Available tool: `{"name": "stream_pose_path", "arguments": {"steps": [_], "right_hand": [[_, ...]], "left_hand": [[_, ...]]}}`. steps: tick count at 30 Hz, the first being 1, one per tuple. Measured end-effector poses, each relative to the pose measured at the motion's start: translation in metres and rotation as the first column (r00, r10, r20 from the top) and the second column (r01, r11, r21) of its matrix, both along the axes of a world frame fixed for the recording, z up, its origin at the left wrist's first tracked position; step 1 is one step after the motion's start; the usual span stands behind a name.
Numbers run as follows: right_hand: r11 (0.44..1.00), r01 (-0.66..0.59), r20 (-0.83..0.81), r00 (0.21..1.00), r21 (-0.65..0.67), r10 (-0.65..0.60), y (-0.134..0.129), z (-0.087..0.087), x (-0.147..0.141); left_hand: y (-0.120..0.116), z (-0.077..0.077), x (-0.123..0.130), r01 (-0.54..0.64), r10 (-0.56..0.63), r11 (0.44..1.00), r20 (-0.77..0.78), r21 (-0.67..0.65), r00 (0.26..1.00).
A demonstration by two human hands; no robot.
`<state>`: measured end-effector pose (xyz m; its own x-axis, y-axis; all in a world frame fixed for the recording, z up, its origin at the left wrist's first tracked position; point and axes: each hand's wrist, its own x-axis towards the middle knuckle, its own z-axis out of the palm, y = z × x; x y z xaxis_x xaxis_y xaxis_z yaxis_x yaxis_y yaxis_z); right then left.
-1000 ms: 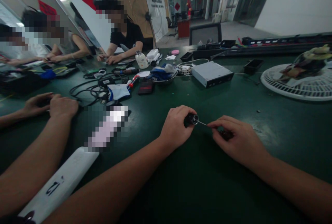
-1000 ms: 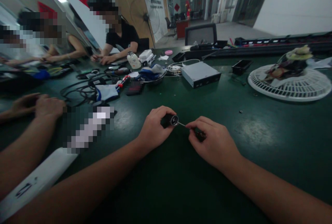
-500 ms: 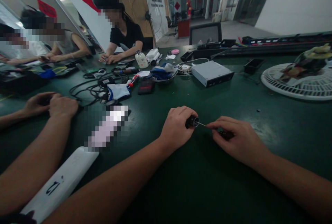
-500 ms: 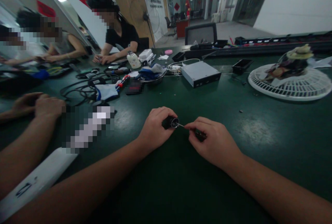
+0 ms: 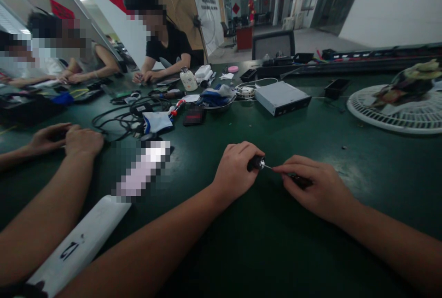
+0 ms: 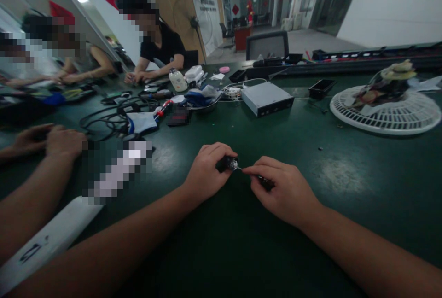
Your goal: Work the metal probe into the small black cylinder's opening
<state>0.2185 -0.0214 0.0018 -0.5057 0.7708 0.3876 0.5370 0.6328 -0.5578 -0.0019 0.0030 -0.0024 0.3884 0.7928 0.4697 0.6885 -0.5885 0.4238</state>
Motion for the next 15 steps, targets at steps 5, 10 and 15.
{"name": "stream_pose_path", "arguments": {"steps": [5, 10, 15], "right_hand": [[0.997, 0.071, 0.062, 0.996, -0.015, -0.070, -0.0001, 0.0006, -0.0023], [0.990, 0.139, 0.121, 0.983, -0.014, -0.136, -0.0007, 0.0021, -0.0052], [0.968, 0.247, 0.116, 0.963, -0.033, -0.242, -0.0019, 0.0019, -0.0044]], "left_hand": [[0.0014, 0.0004, -0.0006, -0.024, 0.024, 1.000, 0.011, -0.017, 1.000], [0.0012, 0.0016, -0.0005, 0.038, -0.039, 0.999, -0.015, -0.033, 0.999], [0.0001, 0.0022, 0.0000, -0.026, 0.026, 0.999, 0.004, -0.045, 1.000]]}}
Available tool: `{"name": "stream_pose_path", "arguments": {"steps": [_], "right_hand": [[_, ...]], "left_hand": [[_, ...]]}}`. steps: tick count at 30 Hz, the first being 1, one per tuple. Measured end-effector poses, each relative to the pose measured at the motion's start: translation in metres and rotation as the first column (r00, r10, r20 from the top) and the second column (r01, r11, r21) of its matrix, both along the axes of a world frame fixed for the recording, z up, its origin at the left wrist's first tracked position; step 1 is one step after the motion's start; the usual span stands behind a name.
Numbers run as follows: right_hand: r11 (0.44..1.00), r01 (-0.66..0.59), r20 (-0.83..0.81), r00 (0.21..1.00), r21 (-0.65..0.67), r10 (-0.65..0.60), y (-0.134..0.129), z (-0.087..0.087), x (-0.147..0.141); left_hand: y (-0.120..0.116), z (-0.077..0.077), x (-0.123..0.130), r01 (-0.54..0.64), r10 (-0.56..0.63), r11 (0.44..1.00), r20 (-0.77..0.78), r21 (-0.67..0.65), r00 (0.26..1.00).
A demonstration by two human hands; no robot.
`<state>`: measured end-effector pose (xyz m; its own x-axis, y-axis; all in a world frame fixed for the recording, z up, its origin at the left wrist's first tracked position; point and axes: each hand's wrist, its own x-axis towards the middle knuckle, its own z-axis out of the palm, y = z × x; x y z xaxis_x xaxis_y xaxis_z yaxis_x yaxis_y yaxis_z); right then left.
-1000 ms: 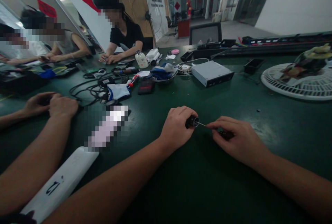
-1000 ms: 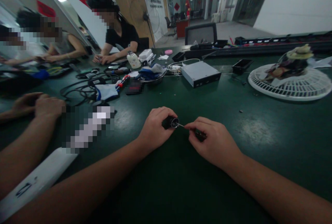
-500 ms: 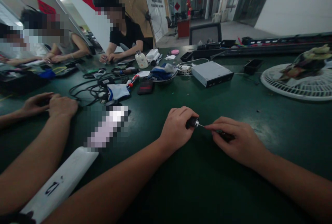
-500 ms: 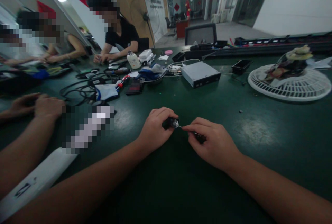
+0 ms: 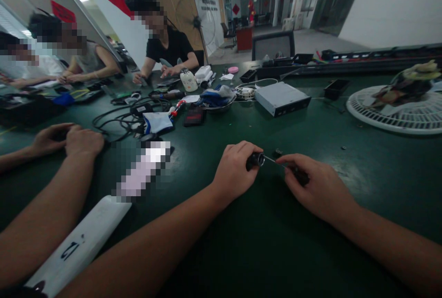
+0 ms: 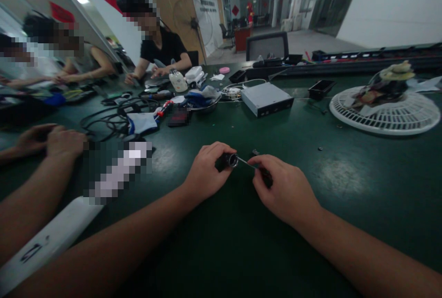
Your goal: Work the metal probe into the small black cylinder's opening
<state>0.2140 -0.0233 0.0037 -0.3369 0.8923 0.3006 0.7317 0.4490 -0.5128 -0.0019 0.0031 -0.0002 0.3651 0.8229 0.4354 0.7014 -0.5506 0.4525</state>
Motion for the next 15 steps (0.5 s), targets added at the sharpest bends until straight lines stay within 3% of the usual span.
{"name": "stream_pose_path", "arguments": {"steps": [4, 10, 15], "right_hand": [[0.996, 0.089, -0.044, 0.995, -0.028, -0.090, 0.002, 0.001, 0.003], [0.993, 0.044, -0.006, 0.999, 0.108, -0.044, 0.017, -0.010, 0.009], [0.997, -0.051, 0.148, 0.988, 0.057, 0.042, 0.023, -0.020, 0.009]], "left_hand": [[0.000, 0.000, 0.000, -0.071, 0.072, 0.997, 0.036, -0.023, 0.997], [0.000, -0.002, 0.001, -0.042, 0.040, 0.998, -0.046, -0.038, 0.998], [0.001, -0.004, 0.000, -0.017, 0.014, 0.999, -0.069, -0.048, 0.997]]}}
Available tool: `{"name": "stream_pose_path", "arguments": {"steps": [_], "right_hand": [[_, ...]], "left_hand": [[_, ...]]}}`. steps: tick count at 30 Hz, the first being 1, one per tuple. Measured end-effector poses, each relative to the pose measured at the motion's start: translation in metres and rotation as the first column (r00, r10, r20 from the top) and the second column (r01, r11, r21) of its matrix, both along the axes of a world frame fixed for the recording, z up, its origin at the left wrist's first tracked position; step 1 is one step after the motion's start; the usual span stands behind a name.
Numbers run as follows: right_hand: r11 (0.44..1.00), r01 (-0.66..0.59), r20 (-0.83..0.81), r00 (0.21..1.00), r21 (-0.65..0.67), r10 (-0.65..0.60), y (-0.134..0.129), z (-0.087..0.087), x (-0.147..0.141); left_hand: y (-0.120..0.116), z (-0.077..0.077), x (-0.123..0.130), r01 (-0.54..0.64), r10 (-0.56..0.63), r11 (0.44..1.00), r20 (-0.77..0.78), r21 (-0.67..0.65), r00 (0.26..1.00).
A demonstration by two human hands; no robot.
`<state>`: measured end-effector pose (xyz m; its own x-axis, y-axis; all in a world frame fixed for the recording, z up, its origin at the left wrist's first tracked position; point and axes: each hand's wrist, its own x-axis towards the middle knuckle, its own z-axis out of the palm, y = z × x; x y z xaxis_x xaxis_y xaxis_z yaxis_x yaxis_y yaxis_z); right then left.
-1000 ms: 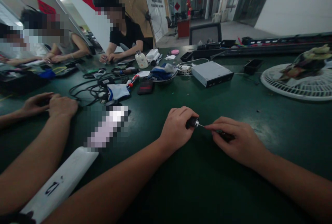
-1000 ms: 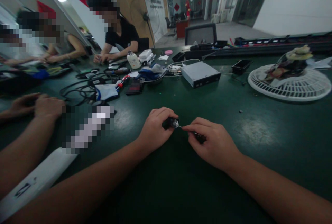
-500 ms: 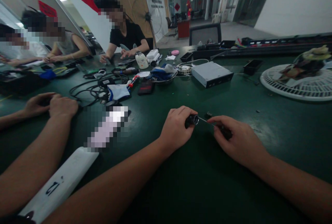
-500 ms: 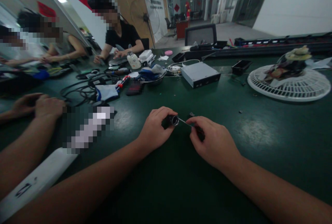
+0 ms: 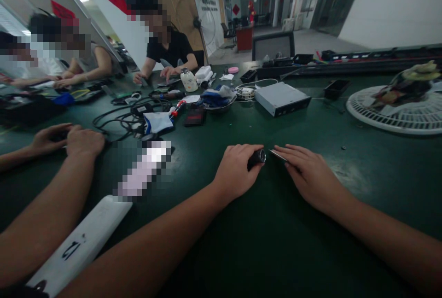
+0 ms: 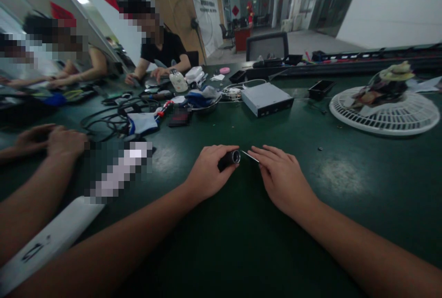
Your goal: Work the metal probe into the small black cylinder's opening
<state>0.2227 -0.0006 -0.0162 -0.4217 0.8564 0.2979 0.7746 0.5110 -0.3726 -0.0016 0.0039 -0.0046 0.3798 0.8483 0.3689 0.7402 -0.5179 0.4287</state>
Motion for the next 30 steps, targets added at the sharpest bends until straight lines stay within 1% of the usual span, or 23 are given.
{"name": "stream_pose_path", "arguments": {"steps": [3, 8, 11, 14, 17, 21, 25, 30], "right_hand": [[1.000, -0.007, -0.024, 1.000, -0.028, 0.006, -0.002, 0.003, -0.001], [0.997, -0.009, -0.159, 0.987, -0.079, -0.004, -0.008, 0.010, -0.003], [0.996, -0.001, -0.197, 0.980, -0.088, -0.017, -0.009, 0.011, -0.003], [0.994, 0.013, -0.152, 0.988, -0.109, -0.029, -0.009, 0.010, -0.004], [0.989, 0.032, -0.084, 0.995, -0.141, -0.044, -0.010, 0.012, -0.005], [0.985, 0.034, -0.010, 0.999, -0.170, -0.036, -0.011, 0.015, -0.007], [0.983, 0.026, -0.004, 1.000, -0.184, -0.027, -0.011, 0.017, -0.009], [0.983, 0.061, 0.016, 0.998, -0.174, -0.059, -0.012, 0.017, -0.010]], "left_hand": [[0.001, -0.001, 0.000, 0.000, 0.000, 1.000, -0.016, -0.001, 1.000], [0.002, 0.001, -0.001, 0.052, -0.053, 0.998, -0.050, -0.033, 0.997], [0.000, 0.005, -0.001, 0.152, -0.156, 0.986, -0.066, -0.064, 0.986], [-0.002, 0.010, 0.000, 0.278, -0.288, 0.954, -0.085, -0.108, 0.954], [-0.002, 0.012, 0.000, 0.330, -0.343, 0.935, -0.093, -0.129, 0.935], [-0.002, 0.012, 0.000, 0.314, -0.327, 0.942, -0.122, -0.118, 0.937], [-0.002, 0.011, 0.001, 0.293, -0.306, 0.950, -0.133, -0.107, 0.943], [-0.002, 0.009, 0.001, 0.239, -0.242, 0.969, -0.064, -0.056, 0.968]]}}
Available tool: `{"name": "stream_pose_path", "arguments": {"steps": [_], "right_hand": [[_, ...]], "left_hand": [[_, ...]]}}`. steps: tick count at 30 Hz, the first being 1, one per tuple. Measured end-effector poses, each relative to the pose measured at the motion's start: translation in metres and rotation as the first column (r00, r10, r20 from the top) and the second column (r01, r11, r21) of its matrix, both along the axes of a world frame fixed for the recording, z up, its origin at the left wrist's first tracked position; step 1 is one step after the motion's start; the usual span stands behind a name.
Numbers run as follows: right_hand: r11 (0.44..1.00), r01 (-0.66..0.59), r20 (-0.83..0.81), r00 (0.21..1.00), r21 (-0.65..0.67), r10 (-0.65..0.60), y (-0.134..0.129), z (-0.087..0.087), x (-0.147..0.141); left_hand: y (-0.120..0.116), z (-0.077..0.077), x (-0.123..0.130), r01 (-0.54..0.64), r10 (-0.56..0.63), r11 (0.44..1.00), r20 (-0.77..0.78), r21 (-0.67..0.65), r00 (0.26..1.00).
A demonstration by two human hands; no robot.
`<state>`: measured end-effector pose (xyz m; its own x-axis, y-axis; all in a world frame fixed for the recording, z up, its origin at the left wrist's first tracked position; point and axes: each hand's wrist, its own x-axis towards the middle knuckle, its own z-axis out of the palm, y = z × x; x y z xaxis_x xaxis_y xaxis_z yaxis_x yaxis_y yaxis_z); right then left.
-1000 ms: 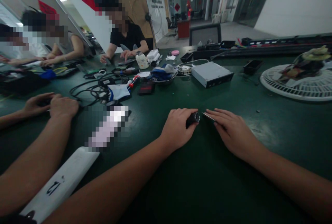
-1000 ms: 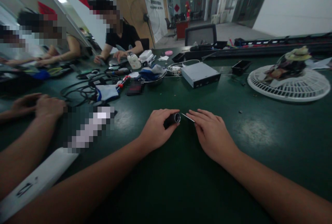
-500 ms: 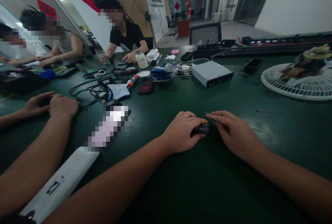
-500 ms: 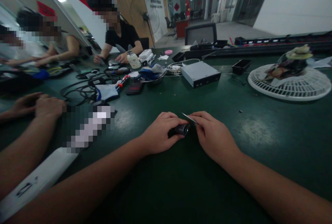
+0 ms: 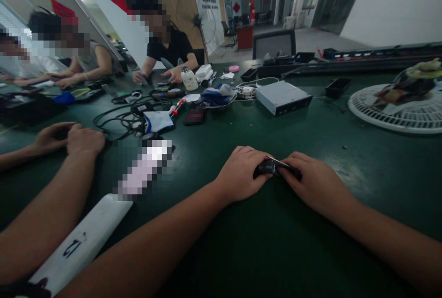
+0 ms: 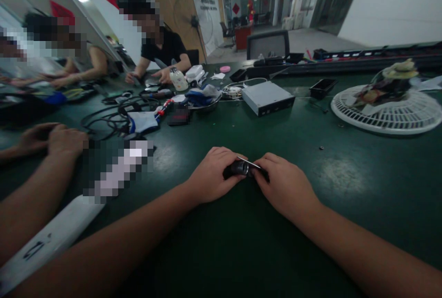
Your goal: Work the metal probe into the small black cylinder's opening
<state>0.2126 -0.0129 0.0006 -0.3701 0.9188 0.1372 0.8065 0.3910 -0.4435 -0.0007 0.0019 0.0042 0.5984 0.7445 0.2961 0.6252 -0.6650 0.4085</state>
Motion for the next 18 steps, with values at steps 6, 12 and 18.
{"name": "stream_pose_path", "arguments": {"steps": [6, 12, 18], "right_hand": [[0.999, 0.049, -0.069, 0.996, -0.023, -0.050, 0.0020, -0.0020, 0.0035], [0.999, -0.034, -0.046, 0.998, -0.009, 0.034, -0.0006, 0.0024, 0.0014], [1.000, -0.010, -0.108, 0.994, -0.026, 0.007, 0.0000, 0.0019, 0.0028]], "left_hand": [[0.0003, -0.0018, 0.0003, -0.063, 0.063, 0.998, 0.055, -0.001, 0.997], [0.0010, -0.0031, 0.0001, -0.091, 0.090, 0.996, 0.040, 0.004, 0.995], [0.0023, -0.0030, -0.0008, -0.087, 0.087, 0.996, 0.027, -0.001, 0.996]]}}
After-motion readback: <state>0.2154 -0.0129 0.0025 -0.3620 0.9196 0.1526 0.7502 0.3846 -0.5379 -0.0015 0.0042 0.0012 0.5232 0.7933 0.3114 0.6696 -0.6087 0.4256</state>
